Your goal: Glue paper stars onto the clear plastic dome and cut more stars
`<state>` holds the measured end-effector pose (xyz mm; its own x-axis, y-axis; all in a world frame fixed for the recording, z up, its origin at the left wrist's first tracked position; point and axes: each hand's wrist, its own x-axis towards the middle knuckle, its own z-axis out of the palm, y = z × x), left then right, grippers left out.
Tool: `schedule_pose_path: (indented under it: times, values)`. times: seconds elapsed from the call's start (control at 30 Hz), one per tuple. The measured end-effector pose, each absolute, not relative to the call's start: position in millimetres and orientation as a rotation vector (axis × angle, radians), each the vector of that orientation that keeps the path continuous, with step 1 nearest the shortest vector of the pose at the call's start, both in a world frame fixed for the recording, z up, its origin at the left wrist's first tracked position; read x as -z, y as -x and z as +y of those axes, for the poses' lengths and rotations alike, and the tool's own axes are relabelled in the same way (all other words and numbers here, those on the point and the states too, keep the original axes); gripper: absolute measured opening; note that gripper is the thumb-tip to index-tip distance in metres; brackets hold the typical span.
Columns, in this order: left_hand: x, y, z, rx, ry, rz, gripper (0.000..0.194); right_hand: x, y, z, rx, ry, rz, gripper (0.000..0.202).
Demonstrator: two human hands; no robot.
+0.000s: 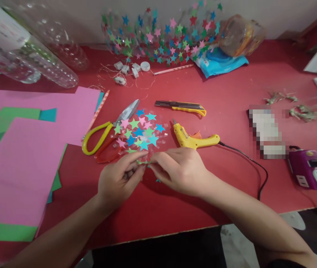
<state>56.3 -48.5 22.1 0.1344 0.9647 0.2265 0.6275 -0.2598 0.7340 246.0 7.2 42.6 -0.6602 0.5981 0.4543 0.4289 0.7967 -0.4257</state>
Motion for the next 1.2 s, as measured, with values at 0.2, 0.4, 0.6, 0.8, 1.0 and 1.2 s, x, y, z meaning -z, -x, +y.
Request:
schedule_pose_path:
  times: [0.2, 0.4, 0.6, 0.8, 1.0, 1.2]
  values:
    - [-26, -57, -51, -0.905, -1.832, 1.538, 0.022, -40, -242, 6, -0.34, 0.745, -2.411, 0.017]
    - [-27, -58, -52, -0.972, -1.824, 1.52, 0.019, -38, -241, 7, -0.352, 0.744, -2.422, 0.018]
    - [-30, -58, -52, -1.014, -1.862, 1.509, 0.017, -36, -241, 6, -0.369, 0.769, -2.412, 0.016]
    - [-33, -58, -52, -1.03, -1.834, 1.471, 0.014, -34, -239, 3, -0.42, 0.834, -2.368, 0.013]
    - [-33, -60, -54, -1.049, -1.696, 1.475, 0.012, -35, -237, 1, -0.539, 0.892, -2.333, 0.009]
    - [-39, -61, -53, -0.977, -1.371, 1.543, 0.011, -37, -238, 1, -0.488, 0.868, -2.3, 0.004]
